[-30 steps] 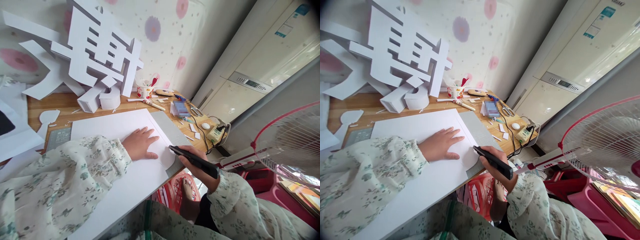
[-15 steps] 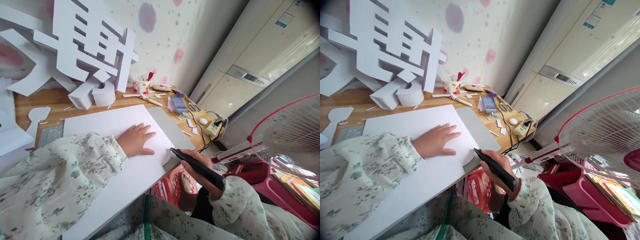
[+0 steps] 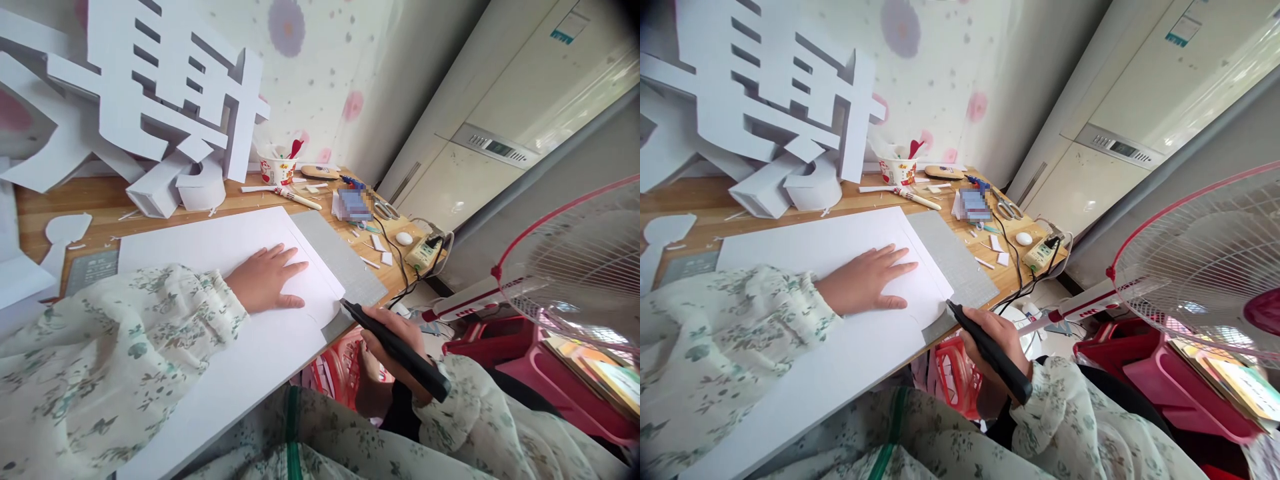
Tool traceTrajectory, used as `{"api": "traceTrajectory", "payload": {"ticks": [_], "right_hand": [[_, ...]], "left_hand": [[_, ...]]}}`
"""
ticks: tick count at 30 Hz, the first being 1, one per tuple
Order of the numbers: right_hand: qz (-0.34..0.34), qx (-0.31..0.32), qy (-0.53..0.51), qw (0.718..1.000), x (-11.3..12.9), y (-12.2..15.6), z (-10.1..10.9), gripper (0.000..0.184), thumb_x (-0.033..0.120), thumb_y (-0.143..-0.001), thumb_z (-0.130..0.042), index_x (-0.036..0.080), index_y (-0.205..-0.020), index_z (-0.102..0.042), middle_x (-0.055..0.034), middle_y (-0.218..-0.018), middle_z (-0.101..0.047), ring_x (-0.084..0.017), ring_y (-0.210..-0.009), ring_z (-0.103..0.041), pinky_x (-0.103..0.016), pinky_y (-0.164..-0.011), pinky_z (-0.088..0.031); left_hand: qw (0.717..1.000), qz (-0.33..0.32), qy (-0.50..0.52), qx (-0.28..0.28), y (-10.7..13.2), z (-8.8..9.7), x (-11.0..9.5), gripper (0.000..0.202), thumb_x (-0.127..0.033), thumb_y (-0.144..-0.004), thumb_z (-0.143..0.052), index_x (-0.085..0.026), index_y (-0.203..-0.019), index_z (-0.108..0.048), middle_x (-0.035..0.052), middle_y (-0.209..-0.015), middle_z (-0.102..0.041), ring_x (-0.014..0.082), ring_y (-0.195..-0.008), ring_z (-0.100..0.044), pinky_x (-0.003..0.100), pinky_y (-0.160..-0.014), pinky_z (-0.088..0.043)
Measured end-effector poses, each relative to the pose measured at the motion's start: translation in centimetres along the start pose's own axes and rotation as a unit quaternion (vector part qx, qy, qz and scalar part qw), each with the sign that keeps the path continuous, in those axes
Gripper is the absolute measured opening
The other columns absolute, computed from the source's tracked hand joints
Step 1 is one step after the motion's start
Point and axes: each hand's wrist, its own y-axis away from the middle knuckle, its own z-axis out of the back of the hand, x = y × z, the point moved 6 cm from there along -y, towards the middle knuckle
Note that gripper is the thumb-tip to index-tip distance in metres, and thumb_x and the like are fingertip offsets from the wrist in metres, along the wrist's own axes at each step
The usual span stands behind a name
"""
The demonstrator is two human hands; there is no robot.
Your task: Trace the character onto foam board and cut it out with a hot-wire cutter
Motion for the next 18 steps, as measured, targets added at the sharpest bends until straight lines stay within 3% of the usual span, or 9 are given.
{"api": "traceTrajectory", "payload": {"ticks": [8,18], "right_hand": [[0.03,-0.002,-0.003,1.0,-0.3,0.3,-0.1,0.047,0.018,-0.083,-0.064,0.04,-0.125,-0.06,-0.0029,-0.089,-0.077,-0.025,-0.07,-0.075,-0.034,-0.062,-0.062],[0.056,0.032,-0.042,0.997,0.0,-1.6,1.0,0.04,0.013,-0.086,-0.062,0.033,-0.121,-0.062,-0.0047,-0.088,-0.076,-0.02,-0.075,-0.075,-0.028,-0.065,-0.059]], "left_hand": [[1.0,-0.004,0.005,-0.002,0.0,-0.2,0.2,0.081,-0.07,-0.089,-0.055,-0.026,-0.154,-0.037,0.0152,-0.164,-0.025,0.0403,-0.15,-0.021,0.057,-0.118,-0.024],[1.0,-0.009,-0.001,-0.004,0.0,-0.4,0.6,0.077,-0.069,-0.09,-0.056,-0.029,-0.153,-0.039,0.0142,-0.164,-0.025,0.0398,-0.151,-0.021,0.056,-0.118,-0.023]]}}
